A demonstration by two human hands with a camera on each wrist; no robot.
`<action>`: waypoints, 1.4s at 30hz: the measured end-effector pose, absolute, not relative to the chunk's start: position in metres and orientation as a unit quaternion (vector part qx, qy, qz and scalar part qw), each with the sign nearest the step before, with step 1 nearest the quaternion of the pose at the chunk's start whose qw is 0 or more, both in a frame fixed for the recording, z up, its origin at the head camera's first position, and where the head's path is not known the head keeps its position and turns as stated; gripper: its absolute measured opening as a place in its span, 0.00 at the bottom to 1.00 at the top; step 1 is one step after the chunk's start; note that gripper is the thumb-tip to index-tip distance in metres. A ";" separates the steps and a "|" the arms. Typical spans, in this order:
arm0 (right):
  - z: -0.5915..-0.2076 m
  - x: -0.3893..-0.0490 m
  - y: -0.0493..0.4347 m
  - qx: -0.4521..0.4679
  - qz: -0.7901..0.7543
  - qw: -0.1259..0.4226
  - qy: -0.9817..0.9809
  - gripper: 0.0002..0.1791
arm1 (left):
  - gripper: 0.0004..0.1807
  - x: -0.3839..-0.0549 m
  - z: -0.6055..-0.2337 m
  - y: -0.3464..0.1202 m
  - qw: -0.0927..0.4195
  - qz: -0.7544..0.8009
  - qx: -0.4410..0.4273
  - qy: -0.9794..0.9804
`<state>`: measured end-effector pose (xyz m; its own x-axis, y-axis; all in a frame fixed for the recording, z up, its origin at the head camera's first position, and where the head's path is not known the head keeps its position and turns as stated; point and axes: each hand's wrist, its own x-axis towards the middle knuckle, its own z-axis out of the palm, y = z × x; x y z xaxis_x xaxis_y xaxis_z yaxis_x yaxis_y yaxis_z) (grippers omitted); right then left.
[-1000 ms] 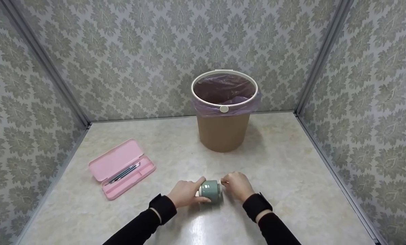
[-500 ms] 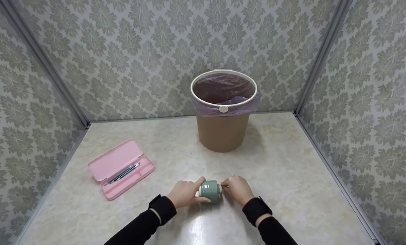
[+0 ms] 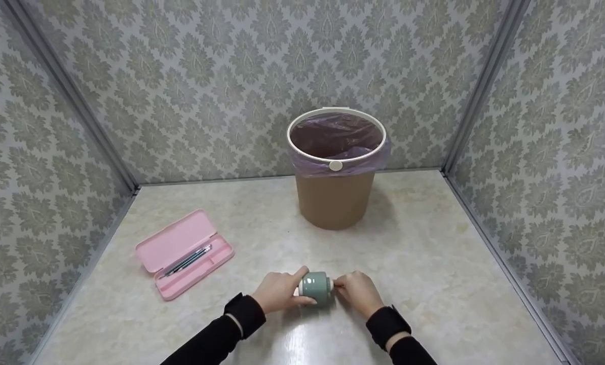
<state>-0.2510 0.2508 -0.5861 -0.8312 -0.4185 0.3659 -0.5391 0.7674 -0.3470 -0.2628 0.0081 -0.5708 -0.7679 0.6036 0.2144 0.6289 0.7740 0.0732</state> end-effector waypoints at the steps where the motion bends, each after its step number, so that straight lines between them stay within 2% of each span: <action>1: -0.587 -0.250 0.251 0.261 0.223 0.132 -0.930 0.08 | 0.37 -0.263 -0.571 0.008 0.090 -0.070 -0.328 -0.938; 14: -0.589 -0.227 0.250 0.282 0.242 0.123 -0.920 0.05 | 0.38 -0.264 -0.571 0.006 0.108 -0.055 -0.321 -0.939; 27: -0.589 -0.219 0.254 0.338 0.227 0.194 -0.893 0.05 | 0.37 -0.262 -0.572 0.007 0.090 -0.064 -0.321 -0.941; 37: -0.581 -0.214 0.258 0.343 0.247 0.157 -0.893 0.04 | 0.37 -0.261 -0.570 0.008 0.086 -0.057 -0.319 -0.942; 42: -0.576 -0.211 0.259 0.347 0.241 0.163 -0.892 0.05 | 0.37 -0.262 -0.569 0.009 0.068 -0.051 -0.317 -0.945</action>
